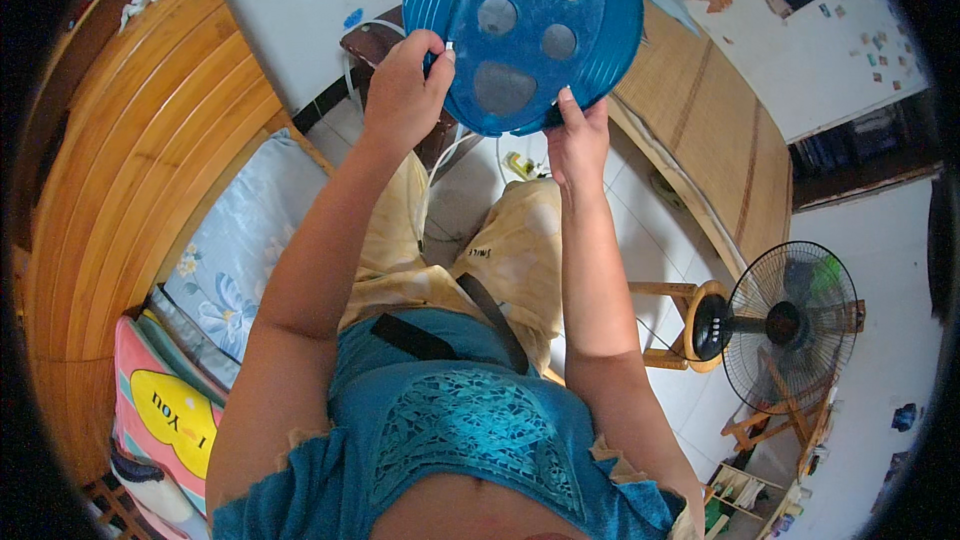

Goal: The person disassembles a portable fan, removes a blue plastic guard, and uses a screwdriver to work on the internal base components.

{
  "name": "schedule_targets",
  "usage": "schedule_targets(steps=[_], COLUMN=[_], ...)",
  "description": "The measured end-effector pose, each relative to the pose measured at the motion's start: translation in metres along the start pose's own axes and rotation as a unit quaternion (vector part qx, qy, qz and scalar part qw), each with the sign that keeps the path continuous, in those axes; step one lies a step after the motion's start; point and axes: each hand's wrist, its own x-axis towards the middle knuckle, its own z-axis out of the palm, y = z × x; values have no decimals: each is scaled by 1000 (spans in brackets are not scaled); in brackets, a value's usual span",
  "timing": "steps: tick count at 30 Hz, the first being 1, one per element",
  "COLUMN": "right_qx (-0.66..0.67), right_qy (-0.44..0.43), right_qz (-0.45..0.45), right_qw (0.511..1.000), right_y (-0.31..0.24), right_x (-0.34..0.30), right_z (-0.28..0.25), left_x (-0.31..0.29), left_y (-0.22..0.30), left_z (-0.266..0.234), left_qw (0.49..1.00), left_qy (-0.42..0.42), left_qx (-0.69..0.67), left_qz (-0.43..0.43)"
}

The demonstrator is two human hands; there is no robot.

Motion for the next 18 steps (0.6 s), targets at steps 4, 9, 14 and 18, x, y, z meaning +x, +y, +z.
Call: schedule_targets(steps=[4, 9, 14, 18], right_qx=[-8, -5, 17, -5], right_qy=[2, -7, 7, 21], right_qz=[12, 3, 7, 23], right_qw=[1000, 1000, 1000, 1000], right_y=[-5, -4, -5, -4], right_x=[1, 4, 1, 1], right_z=[4, 3, 3, -1], left_x=[4, 6, 5, 3], left_y=[-4, -2, 5, 6], left_z=[0, -2, -8, -6], left_qw=[1000, 999, 997, 998], left_qy=[-3, -4, -41, -38], left_qx=[7, -28, -5, 3], left_qz=[8, -18, -59, -59])
